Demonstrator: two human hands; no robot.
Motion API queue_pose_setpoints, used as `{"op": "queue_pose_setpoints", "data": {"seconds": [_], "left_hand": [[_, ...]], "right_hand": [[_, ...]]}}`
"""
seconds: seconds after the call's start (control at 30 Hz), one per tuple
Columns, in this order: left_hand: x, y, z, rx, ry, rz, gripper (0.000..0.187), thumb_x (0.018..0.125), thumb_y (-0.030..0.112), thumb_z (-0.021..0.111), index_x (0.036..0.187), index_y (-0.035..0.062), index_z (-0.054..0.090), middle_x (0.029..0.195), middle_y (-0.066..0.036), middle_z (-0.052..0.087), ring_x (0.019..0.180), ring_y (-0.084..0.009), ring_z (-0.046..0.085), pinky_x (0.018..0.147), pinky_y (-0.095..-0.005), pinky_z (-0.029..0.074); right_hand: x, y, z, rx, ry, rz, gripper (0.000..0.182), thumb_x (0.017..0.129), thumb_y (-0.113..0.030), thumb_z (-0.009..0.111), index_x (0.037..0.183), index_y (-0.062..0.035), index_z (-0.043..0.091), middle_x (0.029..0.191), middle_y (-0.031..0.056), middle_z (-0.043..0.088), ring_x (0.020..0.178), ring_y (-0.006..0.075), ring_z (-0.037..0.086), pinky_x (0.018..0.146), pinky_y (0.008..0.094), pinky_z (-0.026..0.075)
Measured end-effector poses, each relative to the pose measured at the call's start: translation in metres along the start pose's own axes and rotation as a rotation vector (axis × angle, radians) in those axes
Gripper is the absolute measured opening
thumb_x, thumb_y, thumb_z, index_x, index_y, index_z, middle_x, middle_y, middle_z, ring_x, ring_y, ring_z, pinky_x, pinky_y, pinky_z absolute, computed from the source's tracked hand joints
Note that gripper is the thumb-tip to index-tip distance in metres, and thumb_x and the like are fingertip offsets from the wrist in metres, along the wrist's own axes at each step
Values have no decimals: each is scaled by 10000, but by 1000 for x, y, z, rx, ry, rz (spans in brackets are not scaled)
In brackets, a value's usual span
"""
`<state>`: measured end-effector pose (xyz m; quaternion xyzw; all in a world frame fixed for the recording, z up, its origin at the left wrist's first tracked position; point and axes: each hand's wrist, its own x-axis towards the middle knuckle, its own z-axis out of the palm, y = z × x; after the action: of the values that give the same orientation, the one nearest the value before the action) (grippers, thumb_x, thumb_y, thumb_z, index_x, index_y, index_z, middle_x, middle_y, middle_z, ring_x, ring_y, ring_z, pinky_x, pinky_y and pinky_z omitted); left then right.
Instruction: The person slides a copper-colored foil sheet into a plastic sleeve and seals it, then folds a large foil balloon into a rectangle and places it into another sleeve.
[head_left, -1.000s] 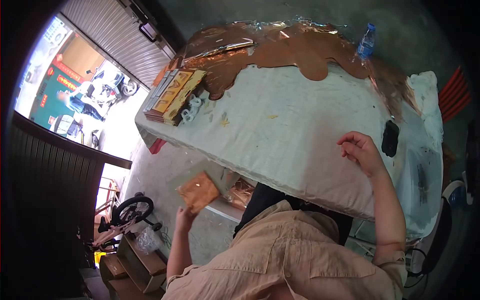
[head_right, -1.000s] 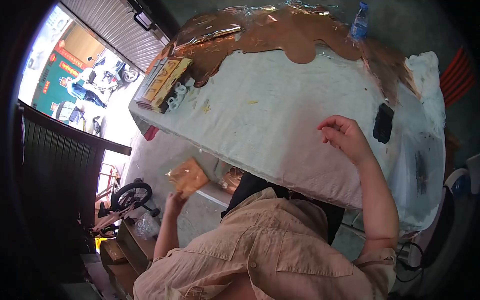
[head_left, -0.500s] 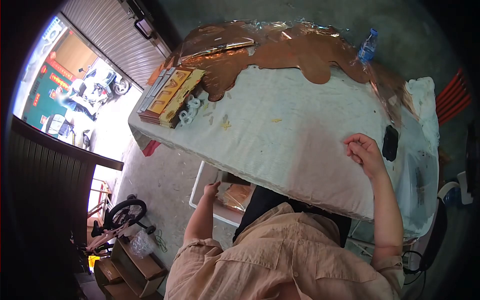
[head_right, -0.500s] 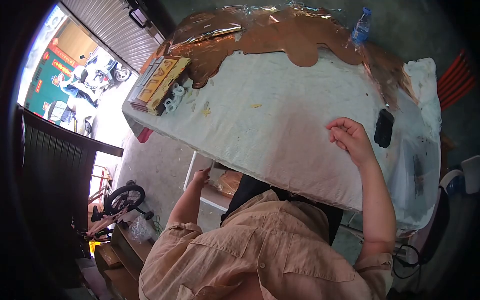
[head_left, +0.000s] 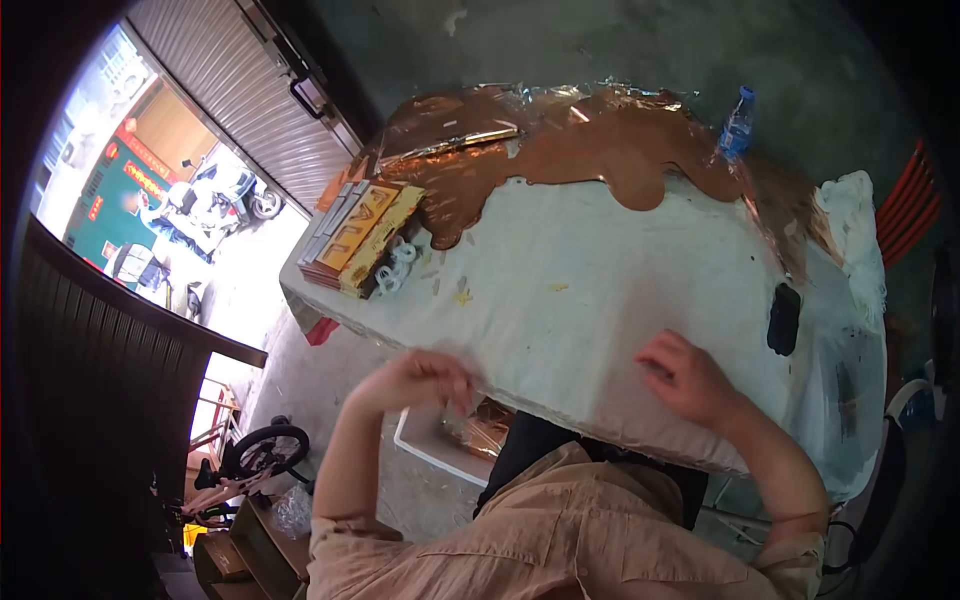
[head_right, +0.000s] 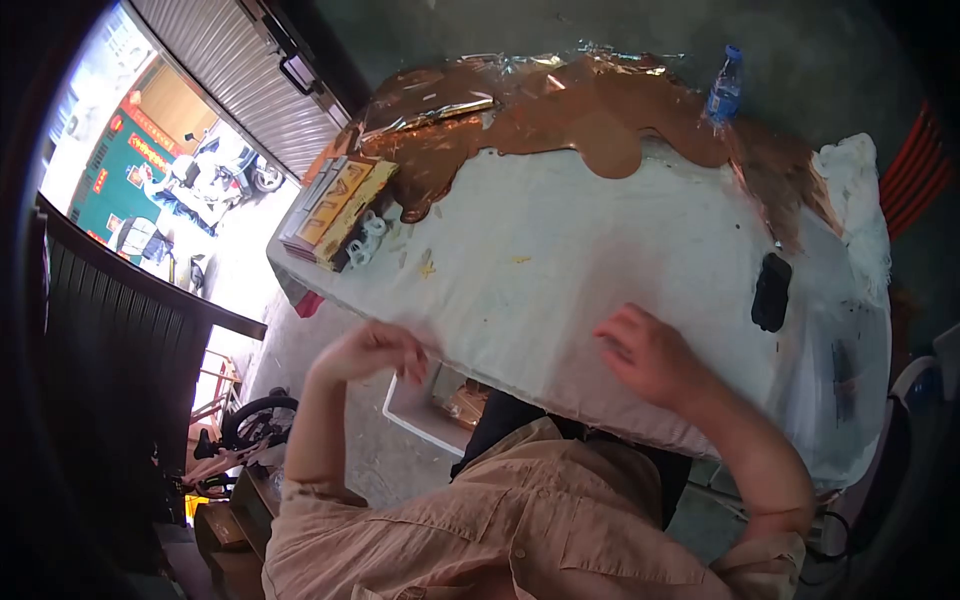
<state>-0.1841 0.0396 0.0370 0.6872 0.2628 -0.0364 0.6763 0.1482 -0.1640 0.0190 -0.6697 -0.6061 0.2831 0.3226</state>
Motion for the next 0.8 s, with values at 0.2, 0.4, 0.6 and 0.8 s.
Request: {"op": "queue_pose_setpoints", "data": {"seconds": [0.2,0.4,0.6,0.8], "left_hand": [[123,24,-66,1253,876,429,207,819,190,600,963,49,649,921,-114,644,939,-250,611,785,-352,503],[170,7,-101,1521,873,76,205,833,204,559,933,57,660,950,-113,643,971,-272,602,815,-374,503],[166,30,-111,1330,920,43,183,860,193,528,918,73,654,864,-112,657,806,-290,652,674,-397,528],[161,62,-113,1258,1102,393,125,839,196,576,866,87,631,804,-126,658,747,-320,643,638,-424,509]], "right_hand": [[59,-4,27,-260,-22,-389,225,756,-90,619,971,-35,587,972,117,546,904,314,569,765,407,485],[136,13,40,-347,193,-337,242,775,-126,637,997,-45,584,1023,94,535,958,284,559,791,388,484],[201,8,59,-292,219,-320,254,810,-165,634,1031,-56,574,1036,80,535,957,255,566,797,382,482],[257,-7,79,-110,248,-274,287,828,-171,629,1079,-55,553,1061,92,546,913,255,595,774,384,482]]}}
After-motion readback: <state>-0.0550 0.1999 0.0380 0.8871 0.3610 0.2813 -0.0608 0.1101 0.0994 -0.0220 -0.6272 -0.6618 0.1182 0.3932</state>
